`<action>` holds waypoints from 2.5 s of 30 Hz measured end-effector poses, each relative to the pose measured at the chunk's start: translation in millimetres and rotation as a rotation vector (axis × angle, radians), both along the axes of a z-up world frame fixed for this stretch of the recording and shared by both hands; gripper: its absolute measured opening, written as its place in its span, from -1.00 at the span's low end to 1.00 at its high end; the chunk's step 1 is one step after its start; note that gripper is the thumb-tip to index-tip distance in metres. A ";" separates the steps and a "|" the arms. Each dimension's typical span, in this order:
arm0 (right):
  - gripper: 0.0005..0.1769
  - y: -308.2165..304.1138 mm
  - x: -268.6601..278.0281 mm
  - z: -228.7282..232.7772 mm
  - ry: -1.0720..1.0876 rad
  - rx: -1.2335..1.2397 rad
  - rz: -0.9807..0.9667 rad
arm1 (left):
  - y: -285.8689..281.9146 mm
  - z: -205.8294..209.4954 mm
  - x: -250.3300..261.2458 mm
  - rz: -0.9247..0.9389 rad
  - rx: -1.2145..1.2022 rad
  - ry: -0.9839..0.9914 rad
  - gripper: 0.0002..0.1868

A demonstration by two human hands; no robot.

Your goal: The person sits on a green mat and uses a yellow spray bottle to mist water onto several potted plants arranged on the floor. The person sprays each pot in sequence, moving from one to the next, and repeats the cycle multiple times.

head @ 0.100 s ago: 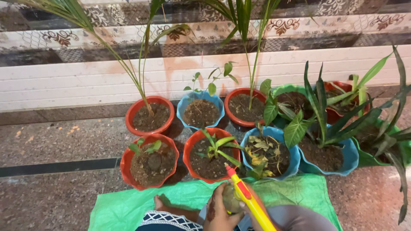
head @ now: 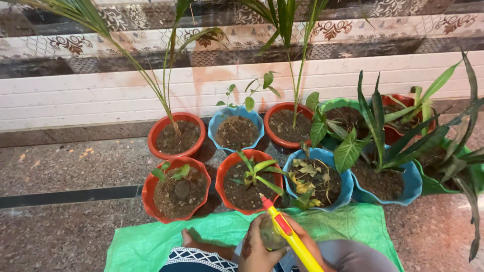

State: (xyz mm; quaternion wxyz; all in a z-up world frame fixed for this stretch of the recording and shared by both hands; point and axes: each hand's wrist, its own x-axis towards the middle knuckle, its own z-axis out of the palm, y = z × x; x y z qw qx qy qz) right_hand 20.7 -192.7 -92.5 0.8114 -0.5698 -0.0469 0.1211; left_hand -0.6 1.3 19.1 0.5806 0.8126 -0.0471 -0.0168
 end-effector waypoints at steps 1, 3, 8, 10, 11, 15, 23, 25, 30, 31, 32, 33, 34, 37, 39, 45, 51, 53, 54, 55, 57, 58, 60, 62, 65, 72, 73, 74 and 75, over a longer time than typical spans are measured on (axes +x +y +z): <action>0.01 -0.1 -1.3 7.9 0.039 0.068 -0.002 | 1.2 4.7 0.3 -0.009 0.021 -0.044 0.09; 0.02 -0.2 6.1 27.3 -0.036 0.123 0.081 | 2.7 11.2 3.7 0.004 0.032 -0.080 0.09; -0.04 12.5 42.8 68.6 -0.368 0.113 0.396 | 0.0 13.1 11.8 0.054 0.012 -0.102 0.08; -0.11 16.5 53.6 80.9 -0.267 0.151 0.419 | 2.4 11.8 13.0 0.042 0.030 -0.071 0.09; -0.14 18.4 55.9 85.8 -0.218 0.159 0.411 | 3.9 10.4 13.2 0.037 0.039 -0.057 0.10; -0.26 26.0 61.0 100.0 -0.076 0.196 0.388 | 7.9 -7.3 12.4 -0.057 -0.216 -0.148 0.09; -0.41 16.5 46.6 153.0 0.095 0.158 0.138 | -14.1 -51.8 8.8 -0.042 -0.196 0.351 0.03; -0.38 19.5 45.9 163.2 0.094 0.134 0.146 | -16.3 -58.3 9.1 -0.029 -0.308 0.297 -0.01; -0.43 29.4 47.2 163.4 0.164 0.157 0.136 | -16.6 -75.5 9.2 -0.051 -0.480 0.249 -0.04; -0.44 30.6 47.7 161.2 0.131 0.165 0.146 | -17.5 -78.5 8.8 -0.051 -0.480 0.224 -0.04; -0.45 31.1 47.9 159.0 0.131 0.170 0.140 | -17.5 -80.9 9.0 -0.051 -0.478 0.198 -0.04; -0.45 31.1 47.8 157.0 0.130 0.176 0.134 | -17.4 -82.9 9.0 -0.043 -0.472 0.194 -0.03; -0.46 30.2 48.0 155.4 0.128 0.181 0.125 | -17.9 -84.4 9.2 -0.038 -0.467 0.191 -0.02; -0.45 27.3 49.1 152.1 0.105 0.175 0.137 | -18.3 -86.6 10.7 -0.040 -0.459 0.216 -0.03; -0.47 26.2 48.6 150.5 0.128 0.179 0.127 | -18.4 -87.1 10.0 -0.039 -0.429 0.238 -0.04; -0.46 25.1 49.3 145.8 0.106 0.189 0.139 | -20.7 -91.4 10.3 -0.040 -0.495 0.217 -0.04; -0.44 24.2 48.2 149.7 0.134 0.167 0.141 | -18.5 -80.9 11.7 -0.034 -0.415 0.220 -0.03; -0.43 23.8 47.4 153.0 0.163 0.142 0.161 | -18.0 -68.1 10.4 -0.045 -0.454 0.220 -0.04; -0.42 23.6 48.8 155.1 0.187 0.129 0.177 | -14.8 -60.1 10.0 -0.058 -0.386 0.233 -0.03; -0.41 23.6 51.0 157.2 0.211 0.116 0.192 | -9.2 -51.6 8.9 -0.072 -0.319 0.245 -0.02; -0.42 22.9 60.0 162.1 0.157 0.138 0.243 | -4.8 -35.0 7.4 -0.122 -0.185 0.252 0.00; -0.43 23.8 62.3 162.8 0.134 0.151 0.269 | -2.4 -28.8 4.0 -0.156 -0.113 0.253 0.02; -0.44 24.2 68.7 165.1 0.207 0.188 0.222 | -0.6 -21.0 0.3 -0.217 -0.074 0.242 0.02; -0.45 24.5 78.4 168.4 0.294 0.206 0.190 | -4.7 -20.2 0.5 -0.269 -0.139 0.215 -0.01; -0.50 25.2 90.3 169.2 0.396 0.223 0.186 | -11.7 -35.0 7.6 -0.301 -0.422 0.206 0.05; -0.50 31.7 87.4 158.1 0.252 0.214 0.177 | -10.0 -92.3 11.6 -0.278 -0.249 0.176 0.08; -0.45 32.8 87.2 156.4 0.205 0.182 0.162 | -12.4 -99.3 12.8 -0.295 -0.326 0.136 0.07; -0.46 32.3 87.8 156.4 0.227 0.192 0.178 | -14.4 -104.7 14.9 -0.313 -0.401 0.093 0.06; -0.47 30.1 87.5 157.1 0.248 0.201 0.194 | -16.5 -109.0 16.6 -0.304 -0.423 0.083 0.06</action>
